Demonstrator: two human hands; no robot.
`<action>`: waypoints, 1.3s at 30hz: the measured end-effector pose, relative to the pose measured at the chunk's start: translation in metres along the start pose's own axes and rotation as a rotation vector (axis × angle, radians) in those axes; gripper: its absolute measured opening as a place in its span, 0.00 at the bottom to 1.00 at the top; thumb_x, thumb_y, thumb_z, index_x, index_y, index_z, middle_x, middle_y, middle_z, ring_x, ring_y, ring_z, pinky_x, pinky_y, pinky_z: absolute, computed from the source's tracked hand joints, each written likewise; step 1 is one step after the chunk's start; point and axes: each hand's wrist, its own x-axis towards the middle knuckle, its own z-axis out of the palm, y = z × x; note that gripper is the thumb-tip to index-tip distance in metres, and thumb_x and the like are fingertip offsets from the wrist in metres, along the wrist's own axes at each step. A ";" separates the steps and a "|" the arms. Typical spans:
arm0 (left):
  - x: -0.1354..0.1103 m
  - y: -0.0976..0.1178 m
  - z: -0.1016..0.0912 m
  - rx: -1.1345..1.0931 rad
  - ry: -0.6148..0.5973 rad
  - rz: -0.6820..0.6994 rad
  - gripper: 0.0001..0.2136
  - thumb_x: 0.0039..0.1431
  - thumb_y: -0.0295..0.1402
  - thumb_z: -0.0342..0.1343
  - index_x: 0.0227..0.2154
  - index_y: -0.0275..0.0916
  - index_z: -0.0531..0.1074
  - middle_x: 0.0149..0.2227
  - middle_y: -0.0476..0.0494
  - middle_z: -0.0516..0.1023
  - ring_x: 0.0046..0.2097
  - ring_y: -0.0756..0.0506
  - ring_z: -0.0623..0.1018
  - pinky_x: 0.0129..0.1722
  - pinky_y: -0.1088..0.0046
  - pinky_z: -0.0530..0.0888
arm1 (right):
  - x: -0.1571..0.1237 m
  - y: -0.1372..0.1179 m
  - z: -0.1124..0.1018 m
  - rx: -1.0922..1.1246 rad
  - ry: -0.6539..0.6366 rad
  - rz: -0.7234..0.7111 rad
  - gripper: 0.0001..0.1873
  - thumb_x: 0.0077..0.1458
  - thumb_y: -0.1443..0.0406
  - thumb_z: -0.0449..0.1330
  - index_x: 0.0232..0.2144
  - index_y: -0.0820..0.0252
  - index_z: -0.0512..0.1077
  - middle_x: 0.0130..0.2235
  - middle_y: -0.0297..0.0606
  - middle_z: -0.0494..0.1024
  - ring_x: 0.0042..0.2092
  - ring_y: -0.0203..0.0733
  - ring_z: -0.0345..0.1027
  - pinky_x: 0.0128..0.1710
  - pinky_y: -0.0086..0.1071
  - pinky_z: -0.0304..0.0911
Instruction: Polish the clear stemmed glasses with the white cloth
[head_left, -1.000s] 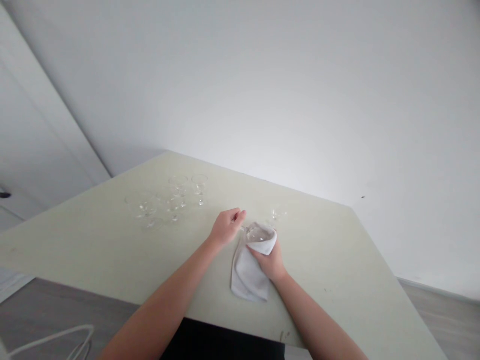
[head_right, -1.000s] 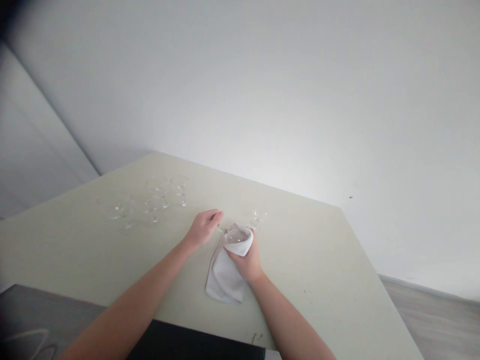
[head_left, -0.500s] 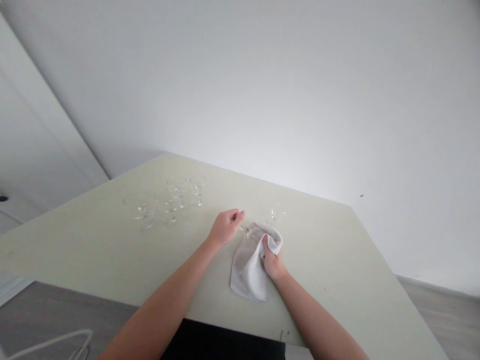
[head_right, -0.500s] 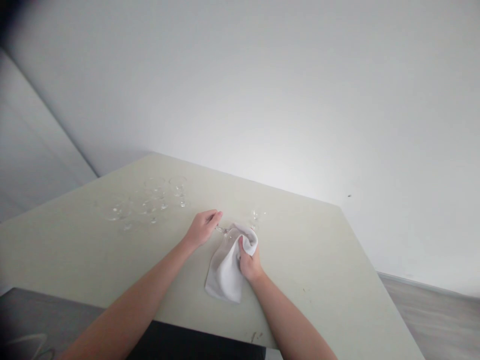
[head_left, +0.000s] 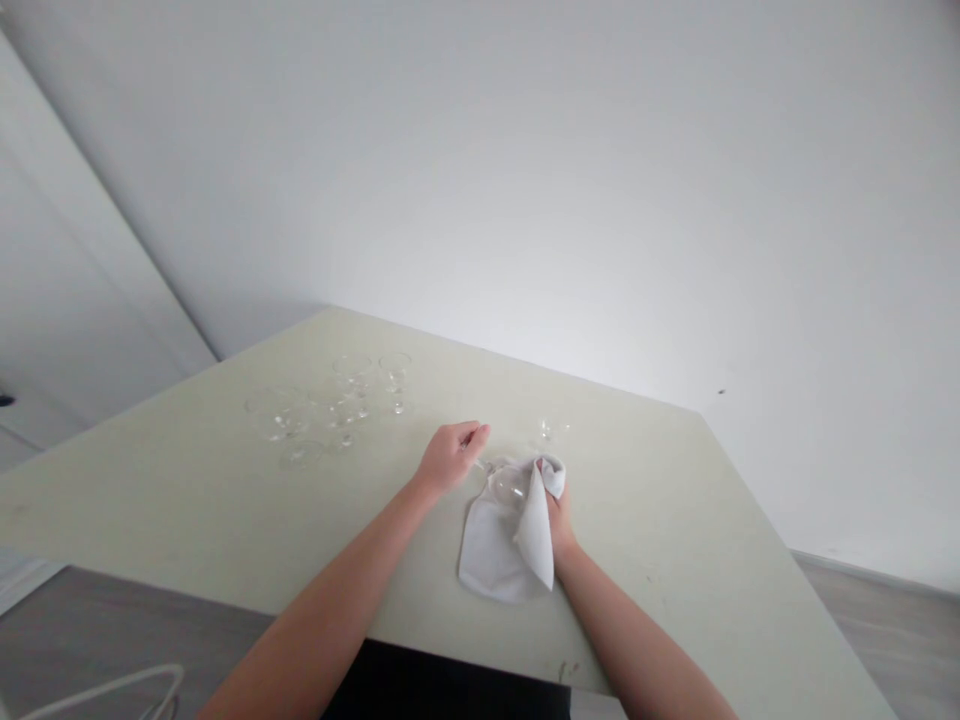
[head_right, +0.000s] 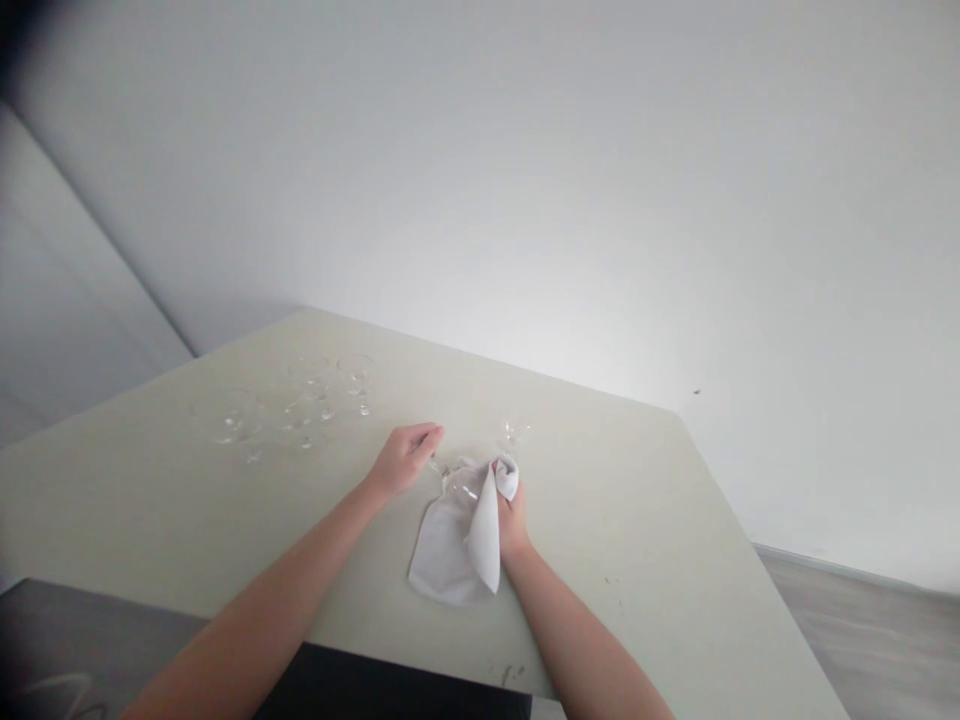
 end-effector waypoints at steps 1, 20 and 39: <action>0.000 0.000 -0.001 -0.013 -0.013 0.010 0.22 0.65 0.44 0.43 0.18 0.38 0.55 0.19 0.53 0.54 0.24 0.52 0.59 0.27 0.72 0.53 | 0.000 0.000 -0.001 0.009 -0.004 0.008 0.19 0.49 0.48 0.65 0.26 0.57 0.70 0.24 0.31 0.70 0.27 0.36 0.61 0.27 0.29 0.61; -0.001 0.005 -0.008 -0.047 -0.069 0.124 0.21 0.66 0.43 0.43 0.18 0.38 0.58 0.18 0.53 0.56 0.24 0.52 0.58 0.26 0.72 0.54 | 0.007 -0.002 -0.003 -0.105 -0.117 -0.007 0.20 0.52 0.51 0.63 0.23 0.57 0.63 0.22 0.29 0.63 0.25 0.34 0.52 0.25 0.29 0.53; -0.002 0.010 -0.008 0.064 -0.085 0.157 0.20 0.64 0.40 0.44 0.18 0.39 0.52 0.18 0.54 0.53 0.23 0.53 0.57 0.26 0.72 0.53 | 0.008 -0.002 0.000 -0.189 -0.163 -0.045 0.10 0.49 0.61 0.63 0.27 0.60 0.67 0.25 0.30 0.67 0.28 0.34 0.57 0.28 0.29 0.56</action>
